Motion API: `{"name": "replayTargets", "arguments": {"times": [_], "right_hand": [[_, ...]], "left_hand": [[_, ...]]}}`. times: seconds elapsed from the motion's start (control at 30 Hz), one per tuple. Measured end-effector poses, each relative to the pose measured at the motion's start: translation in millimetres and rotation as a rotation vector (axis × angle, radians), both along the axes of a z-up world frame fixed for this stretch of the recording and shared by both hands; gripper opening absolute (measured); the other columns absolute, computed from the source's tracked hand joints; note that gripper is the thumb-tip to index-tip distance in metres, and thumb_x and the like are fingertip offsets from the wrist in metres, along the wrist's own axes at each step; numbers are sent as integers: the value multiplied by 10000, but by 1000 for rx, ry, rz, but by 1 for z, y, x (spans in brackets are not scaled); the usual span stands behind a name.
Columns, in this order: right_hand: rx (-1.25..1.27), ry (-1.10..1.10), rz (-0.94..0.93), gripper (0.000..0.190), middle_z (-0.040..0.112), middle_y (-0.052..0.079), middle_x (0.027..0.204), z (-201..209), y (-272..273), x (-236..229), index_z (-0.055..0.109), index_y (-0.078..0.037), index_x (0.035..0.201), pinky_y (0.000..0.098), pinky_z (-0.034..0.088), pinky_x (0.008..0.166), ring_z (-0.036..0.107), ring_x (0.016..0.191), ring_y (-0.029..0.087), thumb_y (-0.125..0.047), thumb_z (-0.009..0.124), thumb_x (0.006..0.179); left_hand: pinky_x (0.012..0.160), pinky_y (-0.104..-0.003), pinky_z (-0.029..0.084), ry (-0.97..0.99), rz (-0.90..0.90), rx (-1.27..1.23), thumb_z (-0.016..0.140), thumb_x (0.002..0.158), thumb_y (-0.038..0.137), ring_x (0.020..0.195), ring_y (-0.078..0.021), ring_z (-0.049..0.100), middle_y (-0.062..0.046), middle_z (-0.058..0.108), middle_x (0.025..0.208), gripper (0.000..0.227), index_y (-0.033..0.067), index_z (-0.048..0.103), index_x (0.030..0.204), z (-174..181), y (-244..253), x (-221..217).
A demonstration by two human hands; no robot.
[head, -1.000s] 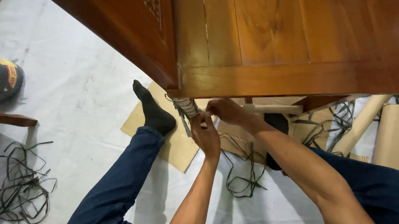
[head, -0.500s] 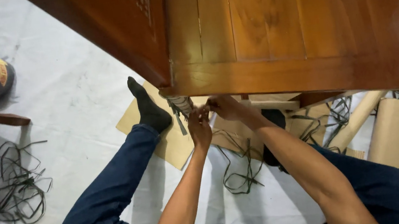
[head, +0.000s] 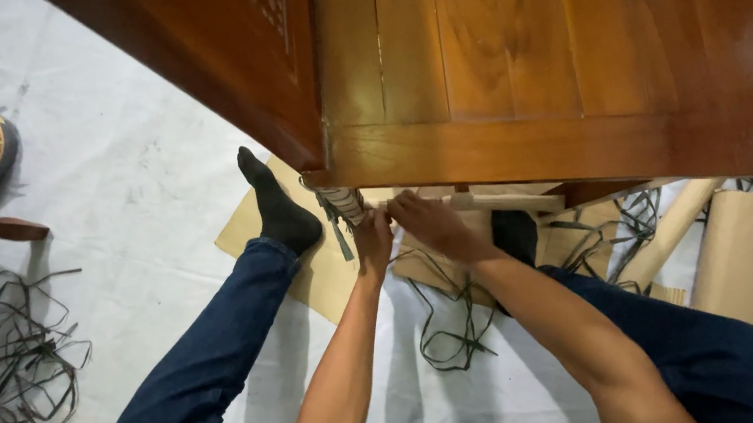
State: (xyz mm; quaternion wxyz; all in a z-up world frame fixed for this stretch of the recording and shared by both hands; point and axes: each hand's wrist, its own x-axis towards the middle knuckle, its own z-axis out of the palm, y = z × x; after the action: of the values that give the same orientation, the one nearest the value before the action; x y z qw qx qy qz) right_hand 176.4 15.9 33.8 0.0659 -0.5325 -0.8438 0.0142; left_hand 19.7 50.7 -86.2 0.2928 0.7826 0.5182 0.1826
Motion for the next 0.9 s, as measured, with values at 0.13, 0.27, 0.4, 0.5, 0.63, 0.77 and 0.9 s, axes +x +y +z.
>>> {"name": "replayTargets", "arguments": {"times": [0.13,0.27,0.4,0.5,0.63,0.77,0.9], "right_hand": [[360,-56,62,126,521,-3,875,28,-1,-8,523,-156,1009,262,543,600,624,908,213,-83,610,954],[313,164,30,69,529,-1,786,24,0,-11,543,-127,1043,299,535,525,624,838,205,-87,520,993],[162,338,-99,140,564,24,827,1,1,-7,590,-163,1010,398,578,586,646,860,252,-244,492,1069],[223,224,-77,203,606,46,852,-12,3,-4,645,-155,883,351,567,728,676,891,271,-197,524,1041],[97,194,-429,189,656,66,747,-32,14,-6,685,-174,915,438,570,586,696,668,319,-326,613,1003],[160,266,-436,215,608,97,663,3,25,-9,633,-150,785,479,530,571,664,608,375,-284,665,950],[125,253,-551,334,574,-15,560,-40,27,8,541,-211,659,349,451,481,577,504,227,-270,624,978]], "left_hand": [[565,-319,482,-342,426,-759,503,991,572,643,-188,688,-49,709,738,539,94,700,837,22,9,1],[456,-126,334,-869,671,-1150,718,936,293,585,-33,489,82,453,677,269,139,540,807,80,-4,-4],[465,-128,278,-1007,739,-1176,631,1012,249,577,-42,423,75,387,686,227,102,564,853,114,-11,6],[516,-90,317,-1157,835,-1202,583,1051,234,679,-13,505,89,429,798,176,123,503,941,85,-18,9],[506,-110,362,-1099,954,-1136,594,1011,201,679,-45,547,45,452,798,164,106,505,913,37,-20,11],[509,-132,409,-1047,1002,-1121,634,964,188,692,-74,602,11,508,823,148,112,515,921,20,-21,10],[480,-123,395,-953,1042,-1098,621,951,183,688,-77,613,-4,506,793,153,59,544,908,10,-22,13]]}}
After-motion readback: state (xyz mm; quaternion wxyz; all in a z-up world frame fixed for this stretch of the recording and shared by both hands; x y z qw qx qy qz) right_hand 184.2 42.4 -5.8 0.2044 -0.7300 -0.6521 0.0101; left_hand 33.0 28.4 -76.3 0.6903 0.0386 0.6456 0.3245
